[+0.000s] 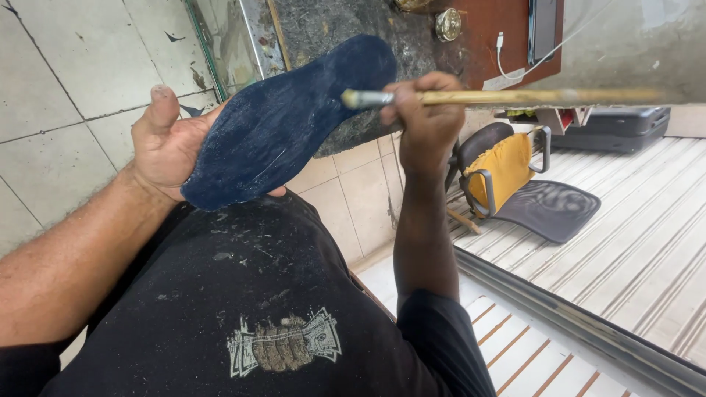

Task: Applying glue to a shoe sole using a brush at a repair bench

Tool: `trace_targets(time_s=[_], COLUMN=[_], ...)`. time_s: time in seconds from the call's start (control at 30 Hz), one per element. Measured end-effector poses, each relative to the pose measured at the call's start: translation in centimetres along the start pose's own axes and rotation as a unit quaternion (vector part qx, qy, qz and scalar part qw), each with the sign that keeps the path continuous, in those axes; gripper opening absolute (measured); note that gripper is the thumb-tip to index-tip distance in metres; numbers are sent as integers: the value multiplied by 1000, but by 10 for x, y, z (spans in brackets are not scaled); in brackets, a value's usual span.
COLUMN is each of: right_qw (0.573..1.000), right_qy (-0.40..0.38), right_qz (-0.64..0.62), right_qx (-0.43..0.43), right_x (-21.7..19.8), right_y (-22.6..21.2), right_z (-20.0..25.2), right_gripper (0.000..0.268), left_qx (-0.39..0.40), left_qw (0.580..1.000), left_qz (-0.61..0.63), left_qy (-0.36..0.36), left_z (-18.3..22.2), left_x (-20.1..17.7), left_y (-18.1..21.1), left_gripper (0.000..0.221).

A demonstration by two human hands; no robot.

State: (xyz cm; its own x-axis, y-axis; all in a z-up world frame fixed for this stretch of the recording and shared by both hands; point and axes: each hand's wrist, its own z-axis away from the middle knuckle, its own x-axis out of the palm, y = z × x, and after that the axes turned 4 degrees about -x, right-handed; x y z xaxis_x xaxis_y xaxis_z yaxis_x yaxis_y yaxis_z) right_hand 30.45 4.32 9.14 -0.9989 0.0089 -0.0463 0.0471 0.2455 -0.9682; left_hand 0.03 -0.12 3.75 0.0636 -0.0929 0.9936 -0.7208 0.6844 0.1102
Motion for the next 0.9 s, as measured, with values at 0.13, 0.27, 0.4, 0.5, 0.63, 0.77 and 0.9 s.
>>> trace_targets(time_s=[0.13, 0.27, 0.4, 0.5, 0.63, 0.77, 0.9], right_qw=[984, 981, 987, 979, 979, 986, 978], right_qy=[-85, -148, 20, -43, 41, -88, -44], right_qz=[91, -56, 90, 126, 141, 49, 122], right_qx=[-124, -108, -129, -154, -142, -136, -164], right_x=[26, 13, -4, -4, -35, -11, -33], right_y=[-5, -10, -1, -9, 2, -4, 10], right_z=[17, 12, 6, 8, -5, 10, -25], right_gripper=[28, 17, 27, 25, 27, 24, 30], left_qx=[-33, -40, -58, -60, -52, -61, -55], left_qw=[999, 981, 994, 995, 997, 992, 995], left_qz=[35, -126, 56, 60, 32, 90, 53], left_qy=[-7, 143, -68, -52, -39, -59, -56], left_z=[2, 0, -1, 2, 1, 4, 4], left_x=[-10, -9, -8, -8, 1, -1, -3], left_y=[3, 7, 8, 7, 9, 9, 9], left_gripper=[104, 122, 103, 104, 106, 103, 103])
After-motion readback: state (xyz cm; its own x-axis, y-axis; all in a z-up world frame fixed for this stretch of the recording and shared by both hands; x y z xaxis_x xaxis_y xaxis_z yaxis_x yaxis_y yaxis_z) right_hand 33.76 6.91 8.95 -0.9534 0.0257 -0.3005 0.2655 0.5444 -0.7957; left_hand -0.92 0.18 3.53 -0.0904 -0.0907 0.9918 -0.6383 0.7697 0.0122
